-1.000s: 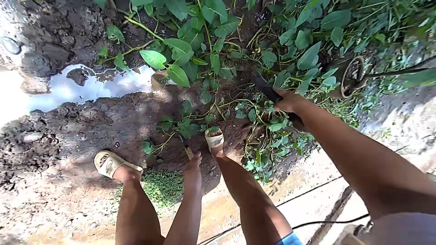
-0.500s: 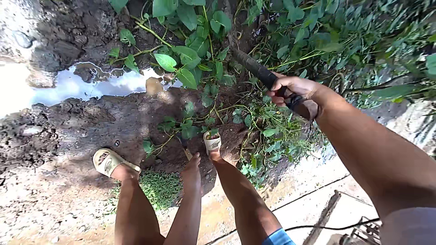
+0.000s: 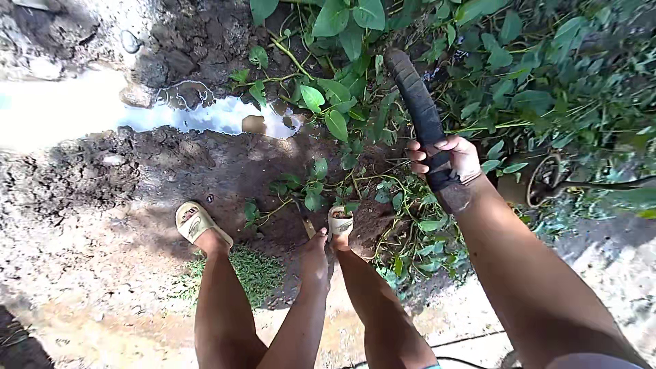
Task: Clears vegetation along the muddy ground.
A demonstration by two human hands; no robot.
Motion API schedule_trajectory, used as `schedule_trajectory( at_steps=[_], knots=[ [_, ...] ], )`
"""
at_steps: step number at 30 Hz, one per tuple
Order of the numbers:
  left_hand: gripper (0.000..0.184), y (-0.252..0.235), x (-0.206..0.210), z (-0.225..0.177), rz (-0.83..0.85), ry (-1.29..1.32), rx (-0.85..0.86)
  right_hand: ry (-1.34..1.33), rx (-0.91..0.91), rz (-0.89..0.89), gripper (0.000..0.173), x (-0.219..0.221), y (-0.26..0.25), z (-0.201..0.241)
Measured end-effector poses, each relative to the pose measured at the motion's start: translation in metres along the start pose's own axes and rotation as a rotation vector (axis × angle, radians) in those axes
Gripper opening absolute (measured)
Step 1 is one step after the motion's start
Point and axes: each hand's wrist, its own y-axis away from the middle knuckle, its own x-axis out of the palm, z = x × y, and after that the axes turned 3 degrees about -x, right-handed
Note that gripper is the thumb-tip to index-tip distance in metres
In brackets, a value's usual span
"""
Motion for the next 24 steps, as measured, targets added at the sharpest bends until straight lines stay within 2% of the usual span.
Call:
schedule_trajectory(
  at_steps=[2,3,5,10,12,13,15,17,19,21,22,23,24],
  knots=[
    [0.033,0.001,-0.001,-0.002,0.0,0.012,-0.005,-0.218,-0.008,0.076,0.025,0.007,-0.01,-0.002],
    [0.033,0.002,-0.001,-0.003,-0.001,0.016,-0.009,-0.43,-0.029,0.115,0.029,0.017,-0.013,-0.003],
    [0.032,0.001,-0.001,-0.006,-0.006,0.028,-0.005,-0.836,-0.132,0.277,0.052,0.039,-0.022,-0.005],
    [0.031,0.003,-0.001,-0.008,0.002,0.042,-0.011,-1.04,-0.435,0.556,0.101,0.054,-0.056,-0.004],
    [0.031,0.003,-0.002,-0.009,-0.006,0.052,-0.007,-1.153,-0.551,0.652,0.125,0.067,-0.061,0.002],
    [0.031,0.003,-0.003,-0.007,-0.005,0.062,-0.008,-1.211,-0.583,0.705,0.128,0.07,-0.061,0.004],
    [0.031,0.003,-0.003,-0.007,-0.001,0.076,0.001,-1.313,-0.7,0.731,0.123,0.086,-0.055,0.005],
    [0.031,0.003,-0.003,-0.009,0.007,0.078,0.014,-1.353,-0.803,0.701,0.104,0.101,-0.049,0.005],
    [0.031,0.005,-0.004,-0.011,0.019,0.082,0.02,-1.326,-0.832,0.74,0.088,0.103,-0.047,0.002],
    [0.031,0.007,-0.005,-0.011,0.026,0.084,0.018,-1.23,-0.947,0.66,0.078,0.107,-0.046,0.006],
    [0.031,0.007,-0.006,-0.013,0.026,0.088,0.017,-1.13,-1.077,0.589,0.063,0.117,-0.043,0.008],
    [0.031,0.006,-0.006,-0.014,0.024,0.092,0.018,-0.898,-1.259,0.538,0.039,0.129,-0.041,0.008],
    [0.031,0.005,-0.006,-0.016,0.026,0.099,0.026,-0.539,-1.454,0.541,0.019,0.133,-0.04,0.012]
  ],
)
